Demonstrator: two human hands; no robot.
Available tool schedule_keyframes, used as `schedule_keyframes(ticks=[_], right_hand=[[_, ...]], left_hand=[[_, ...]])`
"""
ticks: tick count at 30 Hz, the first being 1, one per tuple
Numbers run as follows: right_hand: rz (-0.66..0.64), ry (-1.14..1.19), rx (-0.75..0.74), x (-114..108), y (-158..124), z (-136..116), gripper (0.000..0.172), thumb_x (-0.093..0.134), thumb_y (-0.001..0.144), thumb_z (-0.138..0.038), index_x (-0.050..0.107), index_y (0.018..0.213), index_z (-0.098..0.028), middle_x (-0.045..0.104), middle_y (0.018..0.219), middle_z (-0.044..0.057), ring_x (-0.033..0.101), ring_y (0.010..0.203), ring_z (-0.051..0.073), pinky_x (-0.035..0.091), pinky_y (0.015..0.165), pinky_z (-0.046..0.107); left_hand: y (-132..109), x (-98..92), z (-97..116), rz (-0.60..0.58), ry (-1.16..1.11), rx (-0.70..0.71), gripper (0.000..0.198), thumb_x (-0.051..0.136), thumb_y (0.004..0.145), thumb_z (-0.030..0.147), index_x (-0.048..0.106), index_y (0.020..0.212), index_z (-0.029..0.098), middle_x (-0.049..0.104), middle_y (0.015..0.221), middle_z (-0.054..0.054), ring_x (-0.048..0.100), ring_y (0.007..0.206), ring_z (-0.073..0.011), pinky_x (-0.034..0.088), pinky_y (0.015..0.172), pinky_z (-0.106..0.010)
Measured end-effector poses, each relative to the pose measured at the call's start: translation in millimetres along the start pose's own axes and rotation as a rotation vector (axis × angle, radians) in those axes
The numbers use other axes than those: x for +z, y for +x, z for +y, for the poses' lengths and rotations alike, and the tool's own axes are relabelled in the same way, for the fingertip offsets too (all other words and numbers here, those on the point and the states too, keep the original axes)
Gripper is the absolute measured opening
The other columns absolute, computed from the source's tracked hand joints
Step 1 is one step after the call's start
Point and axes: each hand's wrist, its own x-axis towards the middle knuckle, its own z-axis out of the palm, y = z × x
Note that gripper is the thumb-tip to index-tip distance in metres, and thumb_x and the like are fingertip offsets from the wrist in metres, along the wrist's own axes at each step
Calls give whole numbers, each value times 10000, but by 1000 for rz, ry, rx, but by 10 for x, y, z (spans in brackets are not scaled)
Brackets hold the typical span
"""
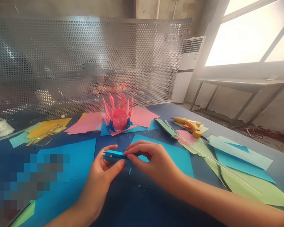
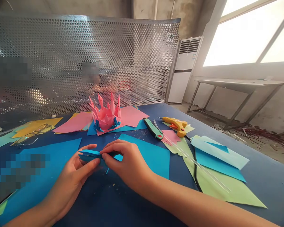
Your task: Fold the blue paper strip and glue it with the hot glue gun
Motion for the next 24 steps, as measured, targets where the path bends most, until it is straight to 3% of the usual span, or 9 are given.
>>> schedule_keyframes(ticks=[6, 15, 24], right_hand=[[-8, 15, -14, 19, -5, -16, 98, 648, 788, -188, 743, 790, -211, 705, 877, 44, 658, 817, 190, 520, 737, 307], [-53, 157, 52, 65, -46, 13, 117, 693, 747, -206, 750, 848, -195, 687, 914, 45, 675, 838, 187, 556, 789, 307], [-41, 158, 127, 64, -50, -55, 126, 724, 755, -278, 764, 815, -175, 707, 849, 54, 649, 792, 192, 506, 741, 305]], left_hand=[[-8, -21, -24, 7, 44, 2, 654, 791, 672, 414, 467, 1224, 283, 653, 688, 50, 570, 653, -93, 449, 651, -195], [-5, -6, -29, 66, -21, 43, 539, 726, 748, 343, 433, 1201, 340, 589, 690, 104, 556, 640, -68, 464, 707, -193], [-13, 11, -34, 57, -10, 24, 509, 720, 751, 377, 461, 1181, 289, 665, 874, 38, 625, 918, -150, 463, 822, -258]])
